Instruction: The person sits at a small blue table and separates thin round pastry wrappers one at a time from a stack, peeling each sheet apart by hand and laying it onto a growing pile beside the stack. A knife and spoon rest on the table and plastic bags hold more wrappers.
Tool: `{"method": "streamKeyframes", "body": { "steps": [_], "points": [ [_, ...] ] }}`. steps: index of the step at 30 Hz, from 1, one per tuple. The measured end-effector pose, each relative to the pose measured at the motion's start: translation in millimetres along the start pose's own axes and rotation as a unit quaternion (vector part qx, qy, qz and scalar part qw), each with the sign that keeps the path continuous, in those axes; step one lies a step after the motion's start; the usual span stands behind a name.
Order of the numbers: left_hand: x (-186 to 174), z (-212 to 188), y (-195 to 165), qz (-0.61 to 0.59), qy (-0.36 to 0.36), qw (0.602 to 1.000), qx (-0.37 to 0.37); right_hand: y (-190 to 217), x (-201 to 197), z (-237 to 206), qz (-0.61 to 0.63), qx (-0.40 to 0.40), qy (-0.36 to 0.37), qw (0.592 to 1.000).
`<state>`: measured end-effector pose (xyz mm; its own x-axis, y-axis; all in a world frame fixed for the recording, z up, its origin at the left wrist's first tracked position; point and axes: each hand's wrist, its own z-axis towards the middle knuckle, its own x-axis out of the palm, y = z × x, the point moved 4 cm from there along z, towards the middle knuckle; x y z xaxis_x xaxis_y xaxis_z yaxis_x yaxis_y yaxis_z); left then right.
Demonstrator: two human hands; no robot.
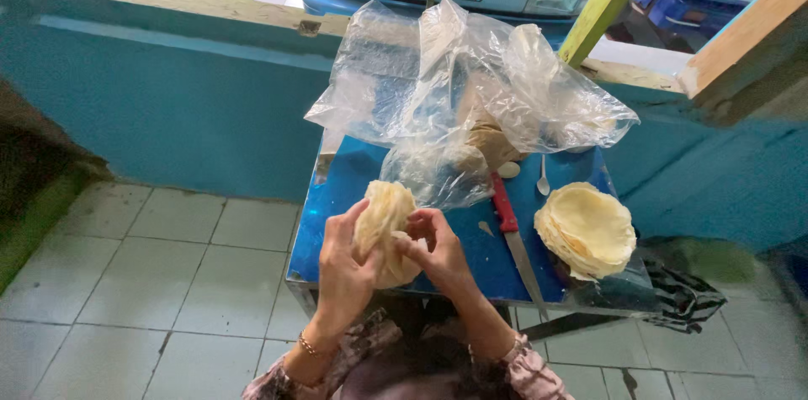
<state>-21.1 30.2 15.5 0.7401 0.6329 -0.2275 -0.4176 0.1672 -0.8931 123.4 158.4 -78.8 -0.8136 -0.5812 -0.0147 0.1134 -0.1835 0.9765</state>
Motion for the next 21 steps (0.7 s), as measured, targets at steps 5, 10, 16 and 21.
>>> {"method": "streamKeyframes", "body": {
  "steps": [5,10,16,21],
  "points": [
    [4,-14,-5,-0.001,-0.003,0.999,0.035,54,10,-14,-0.234,-0.053,-0.103,0.965],
    [9,-16,5,-0.135,-0.001,0.99,-0.048,45,-2,-19,-0.061,0.007,-0.125,0.99],
    [15,-24,-12,-0.037,0.009,0.996,0.086,29,-3,-34,-0.154,-0.085,-0.085,0.981],
    [19,-21,-17,-0.072,0.018,0.995,0.067,12,-25,-34,0.151,0.048,-0.113,0.981]
  ]
}}
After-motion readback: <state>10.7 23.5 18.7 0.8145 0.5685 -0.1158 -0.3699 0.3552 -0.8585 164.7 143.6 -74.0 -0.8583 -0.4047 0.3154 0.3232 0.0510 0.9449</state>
